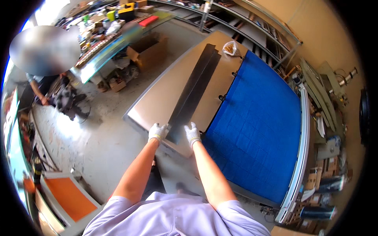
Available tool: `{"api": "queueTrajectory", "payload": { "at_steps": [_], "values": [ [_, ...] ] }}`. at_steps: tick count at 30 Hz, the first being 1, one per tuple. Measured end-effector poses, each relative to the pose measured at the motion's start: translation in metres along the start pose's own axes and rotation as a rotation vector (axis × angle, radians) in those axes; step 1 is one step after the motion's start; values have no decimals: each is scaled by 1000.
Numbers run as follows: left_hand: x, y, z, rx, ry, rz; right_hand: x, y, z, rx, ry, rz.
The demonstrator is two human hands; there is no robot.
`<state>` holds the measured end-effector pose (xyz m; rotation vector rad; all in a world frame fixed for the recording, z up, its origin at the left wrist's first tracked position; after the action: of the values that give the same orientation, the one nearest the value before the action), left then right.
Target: The person applies white protective film strips to long, dark rectangular panels using a manual laminating machine. They place the film on the panel, feed it through the machine, and then stack the finished panels on a nearby rack.
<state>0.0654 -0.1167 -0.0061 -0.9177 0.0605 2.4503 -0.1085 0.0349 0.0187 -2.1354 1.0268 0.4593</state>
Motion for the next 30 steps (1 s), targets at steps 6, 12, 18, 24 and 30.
{"api": "queueTrajectory", "payload": {
  "at_steps": [6,12,18,24,30],
  "values": [
    [51,40,75,-50,138,-367,39,33,13,121,28,284],
    [76,73,45,4,-182,-598,60,58,28,195,259,369],
    [77,57,58,238,-56,-779,27,56,-44,267,222,214],
    [39,-15,83,487,-115,-934,5,39,-38,436,-113,128],
    [41,-60,85,538,-734,-1460,-17,-16,14,226,62,112]
  ]
}}
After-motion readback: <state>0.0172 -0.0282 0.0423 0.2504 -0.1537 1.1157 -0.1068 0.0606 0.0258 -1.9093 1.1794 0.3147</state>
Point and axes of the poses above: each hand's wrist, its own y-axis towards the middle knuckle, its own x-axis out of the palm, z = x × y, the point moved 4 cm from there along y, towards the middle knuckle, and after that the axes turned 12 degrees about x, right-handed, at the moved point
